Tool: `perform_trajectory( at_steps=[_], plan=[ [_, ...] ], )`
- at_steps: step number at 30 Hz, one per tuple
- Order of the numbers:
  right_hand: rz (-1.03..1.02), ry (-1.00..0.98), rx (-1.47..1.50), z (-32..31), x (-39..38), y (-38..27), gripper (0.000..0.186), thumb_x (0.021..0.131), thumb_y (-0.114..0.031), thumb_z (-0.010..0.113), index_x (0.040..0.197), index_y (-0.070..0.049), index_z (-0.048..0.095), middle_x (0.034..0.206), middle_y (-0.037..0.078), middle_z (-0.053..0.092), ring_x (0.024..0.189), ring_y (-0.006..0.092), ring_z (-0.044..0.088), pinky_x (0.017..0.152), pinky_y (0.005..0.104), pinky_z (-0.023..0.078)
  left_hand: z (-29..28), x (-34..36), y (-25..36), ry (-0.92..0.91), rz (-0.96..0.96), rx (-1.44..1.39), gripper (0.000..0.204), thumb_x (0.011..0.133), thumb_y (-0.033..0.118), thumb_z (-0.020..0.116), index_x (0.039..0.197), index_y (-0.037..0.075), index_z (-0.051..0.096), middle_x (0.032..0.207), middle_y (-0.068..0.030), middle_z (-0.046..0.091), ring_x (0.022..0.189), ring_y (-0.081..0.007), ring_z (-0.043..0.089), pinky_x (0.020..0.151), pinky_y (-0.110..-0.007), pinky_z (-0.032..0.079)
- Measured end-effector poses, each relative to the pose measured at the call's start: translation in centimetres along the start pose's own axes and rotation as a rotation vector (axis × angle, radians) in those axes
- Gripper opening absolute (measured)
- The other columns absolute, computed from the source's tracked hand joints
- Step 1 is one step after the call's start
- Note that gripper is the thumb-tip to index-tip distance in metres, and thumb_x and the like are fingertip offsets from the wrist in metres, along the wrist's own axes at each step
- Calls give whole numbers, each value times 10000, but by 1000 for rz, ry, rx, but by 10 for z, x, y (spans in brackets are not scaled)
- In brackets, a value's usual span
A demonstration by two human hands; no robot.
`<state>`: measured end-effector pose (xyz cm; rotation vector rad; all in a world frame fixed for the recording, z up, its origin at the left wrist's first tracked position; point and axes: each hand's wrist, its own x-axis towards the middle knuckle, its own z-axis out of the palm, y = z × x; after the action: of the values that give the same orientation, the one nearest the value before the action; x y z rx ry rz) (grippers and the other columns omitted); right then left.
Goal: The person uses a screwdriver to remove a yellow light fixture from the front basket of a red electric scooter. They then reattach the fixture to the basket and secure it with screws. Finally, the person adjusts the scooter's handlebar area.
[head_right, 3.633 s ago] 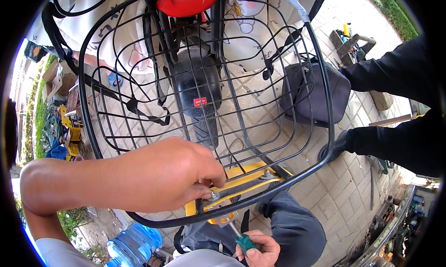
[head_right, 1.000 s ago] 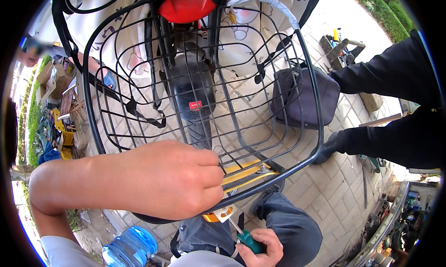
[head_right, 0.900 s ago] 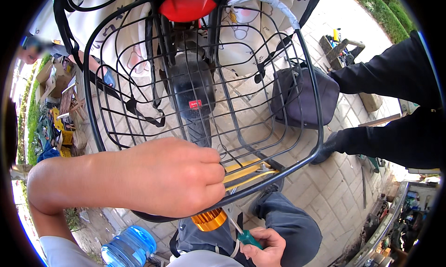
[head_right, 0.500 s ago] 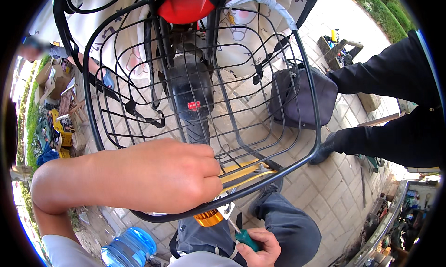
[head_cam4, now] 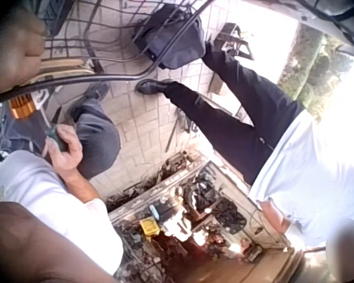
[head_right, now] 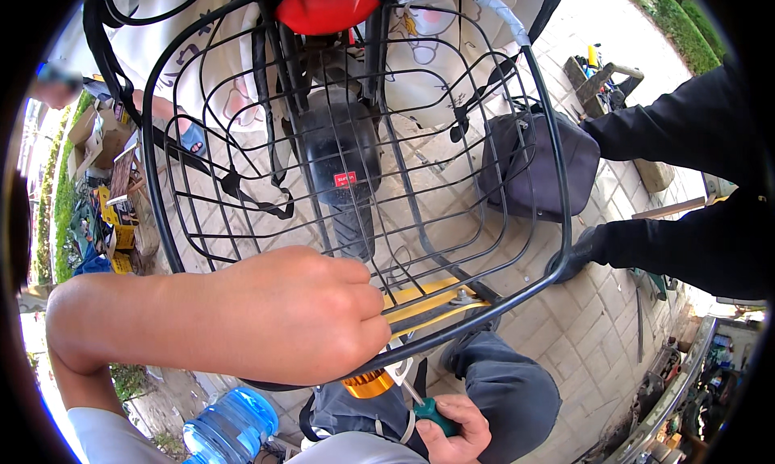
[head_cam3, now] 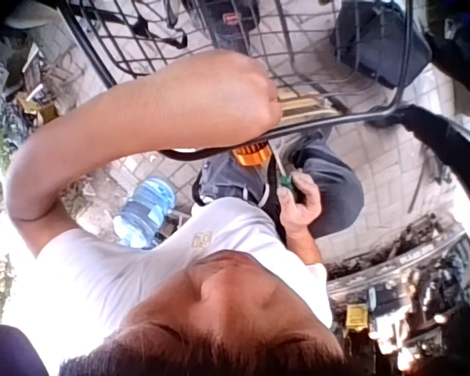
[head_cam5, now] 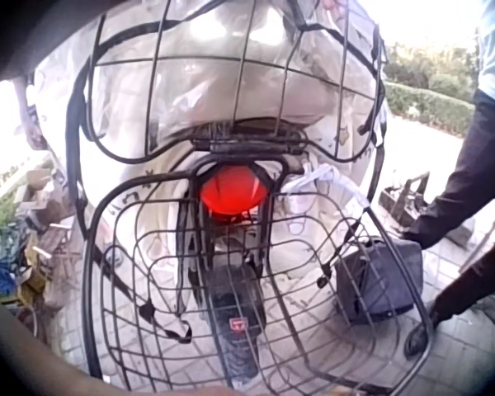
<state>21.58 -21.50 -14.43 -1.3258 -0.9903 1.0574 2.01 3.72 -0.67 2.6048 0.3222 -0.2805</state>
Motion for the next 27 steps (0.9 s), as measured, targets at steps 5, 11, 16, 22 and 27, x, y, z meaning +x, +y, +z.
perform_trajectory(
  at_steps=[5, 11, 16, 22, 27],
  plan=[
    [61, 7, 72, 1, 0, -2, 368, 800, -117, 803, 993, 24, 523, 876, 170, 621, 620, 163, 588, 535, 277, 510, 2, -5, 0, 105, 51, 31, 105, 709, 132, 637, 715, 42, 584, 710, -28, 555, 742, -181, 596, 513, -305, 528],
    [71, 1, 84, -2, -1, 2, 369, 793, -107, 806, 993, 19, 523, 873, 168, 619, 623, 167, 588, 536, 280, 509, -1, -3, 1, 129, 90, 58, 125, 709, 145, 636, 703, 42, 565, 698, -36, 535, 741, -175, 582, 499, -302, 523],
    [66, -2, 80, -2, -1, 1, 373, 797, -113, 805, 1004, 17, 524, 869, 165, 618, 626, 169, 590, 539, 281, 506, 2, -3, 4, 163, 65, 81, 136, 691, 154, 642, 680, 43, 565, 694, -32, 529, 738, -172, 565, 507, -294, 521],
    [3, -8, 12, -1, -2, 1, 353, 800, -102, 799, 1003, 25, 539, 873, 179, 628, 624, 188, 609, 518, 289, 500, 3, -2, 3, 131, 124, 139, 139, 669, 163, 647, 663, 40, 583, 676, -25, 521, 741, -171, 560, 528, -286, 520],
    [432, -10, 587, -5, 5, -10, 310, 792, -65, 787, 989, 44, 575, 865, 197, 640, 584, 226, 624, 462, 305, 484, -3, 8, -3, 55, 159, 65, 134, 682, 158, 653, 680, 35, 600, 687, -33, 547, 774, -183, 579, 541, -291, 529]
  ],
)
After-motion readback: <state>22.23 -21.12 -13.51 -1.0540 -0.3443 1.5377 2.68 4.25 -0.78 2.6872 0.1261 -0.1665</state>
